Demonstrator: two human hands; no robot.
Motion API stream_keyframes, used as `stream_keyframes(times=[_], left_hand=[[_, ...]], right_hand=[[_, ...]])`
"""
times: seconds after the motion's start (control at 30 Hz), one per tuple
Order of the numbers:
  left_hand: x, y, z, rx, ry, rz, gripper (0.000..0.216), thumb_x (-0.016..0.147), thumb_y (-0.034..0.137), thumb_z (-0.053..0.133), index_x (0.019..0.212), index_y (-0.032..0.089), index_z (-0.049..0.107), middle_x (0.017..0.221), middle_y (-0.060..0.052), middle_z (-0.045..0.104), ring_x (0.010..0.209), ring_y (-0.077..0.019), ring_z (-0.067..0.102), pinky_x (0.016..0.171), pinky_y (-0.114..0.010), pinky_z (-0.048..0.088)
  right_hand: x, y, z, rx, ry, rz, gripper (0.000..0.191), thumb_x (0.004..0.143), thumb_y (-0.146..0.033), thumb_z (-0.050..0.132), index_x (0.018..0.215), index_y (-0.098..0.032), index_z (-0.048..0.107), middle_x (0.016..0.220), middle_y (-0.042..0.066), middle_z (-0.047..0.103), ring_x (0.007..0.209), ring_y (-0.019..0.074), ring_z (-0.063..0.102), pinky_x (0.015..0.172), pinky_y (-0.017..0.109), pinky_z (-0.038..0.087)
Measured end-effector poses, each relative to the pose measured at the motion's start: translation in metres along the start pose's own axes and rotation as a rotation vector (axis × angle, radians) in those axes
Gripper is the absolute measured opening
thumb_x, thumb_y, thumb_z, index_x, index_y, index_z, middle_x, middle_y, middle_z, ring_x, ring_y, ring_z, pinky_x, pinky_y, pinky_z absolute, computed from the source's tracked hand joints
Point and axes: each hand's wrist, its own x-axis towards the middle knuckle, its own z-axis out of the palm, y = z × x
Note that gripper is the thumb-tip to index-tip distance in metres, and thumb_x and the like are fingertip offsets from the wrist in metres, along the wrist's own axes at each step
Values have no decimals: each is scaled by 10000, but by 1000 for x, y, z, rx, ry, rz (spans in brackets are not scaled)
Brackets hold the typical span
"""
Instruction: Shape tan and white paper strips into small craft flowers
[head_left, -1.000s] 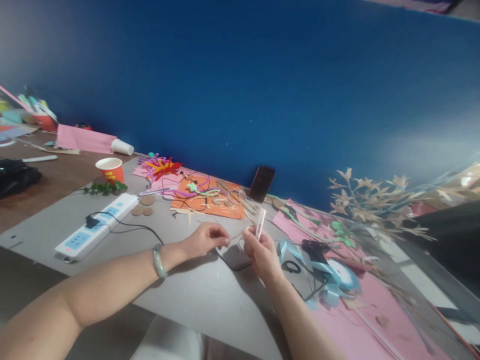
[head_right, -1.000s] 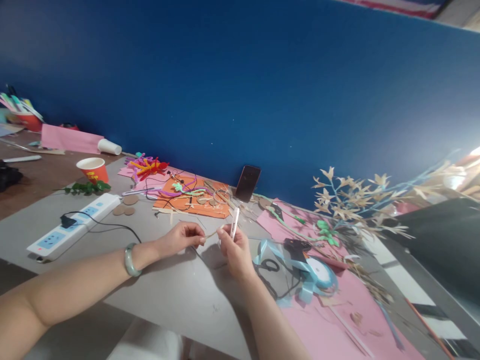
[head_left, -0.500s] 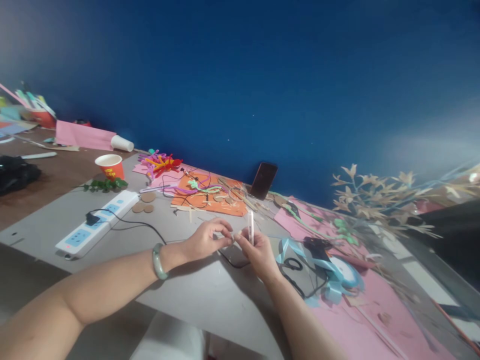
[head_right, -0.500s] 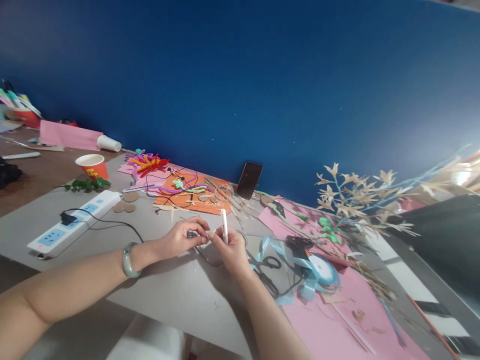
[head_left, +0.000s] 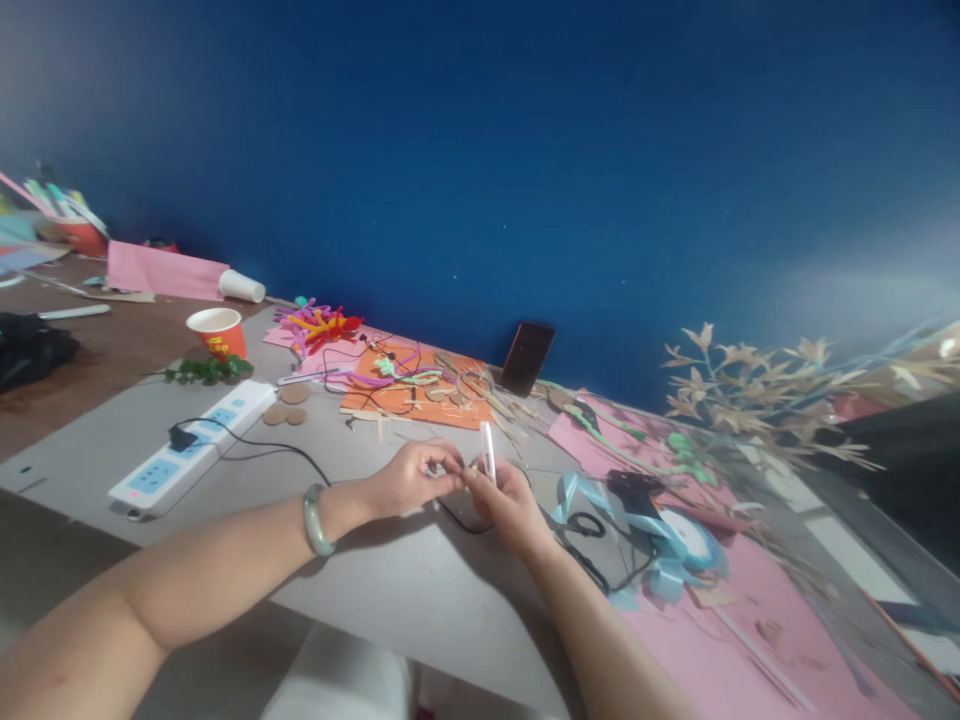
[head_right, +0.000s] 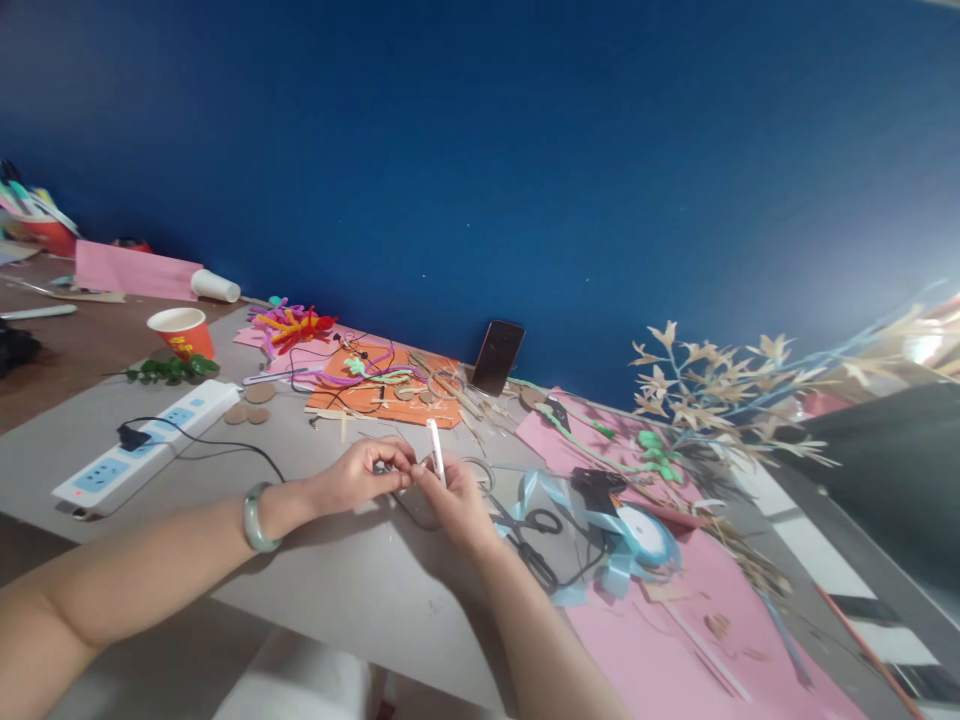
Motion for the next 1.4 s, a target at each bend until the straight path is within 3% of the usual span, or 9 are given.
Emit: stream_keyframes(times=[0.13, 0.33, 1.07, 1.23, 1.4], left_hand=[[1, 3, -1, -113, -42, -36, 115, 731, 248, 653, 703, 138, 672, 845, -37, 607, 783, -131, 566, 691, -231, 426], [1, 7, -2, -231, -55, -110, 143, 728, 265, 656, 694, 128, 634, 825, -34, 589, 734, -118, 536, 672, -231, 406], [1, -2, -1, -148, -46, -67, 203, 752, 322, 648, 702, 128, 616, 747, -20, 563, 705, -116, 498, 648, -226, 375], [3, 2, -3, -190, -10, -114, 219, 754, 350, 653, 743, 135, 615, 740, -19, 563, 705, -119, 502, 660, -237, 399], [2, 7, -5, -272, -63, -165, 257, 783, 387, 632, 801, 130, 621, 770, -29, 581, 730, -117, 514, 688, -237, 401]], right_hand=[[0, 2, 0, 124, -79, 28, 327, 782, -452, 647, 726, -190, 460, 464, -103, 302, 407, 45, 221, 399, 195, 152], [0, 4, -1, 190, -85, 14, 331, 772, -438, 668, 733, -194, 449, 470, -103, 319, 404, 40, 226, 396, 185, 156], [1, 4, -2, 246, -113, 16, 289, 752, -348, 689, 738, -198, 443, 480, -103, 335, 409, 44, 248, 406, 187, 170], [1, 4, -3, 280, -94, 33, 299, 754, -370, 677, 720, -194, 438, 494, -96, 343, 405, 39, 238, 393, 180, 165], [0, -1, -2, 248, -77, 29, 281, 744, -390, 703, 786, -184, 517, 506, -90, 356, 401, 34, 232, 383, 181, 144]])
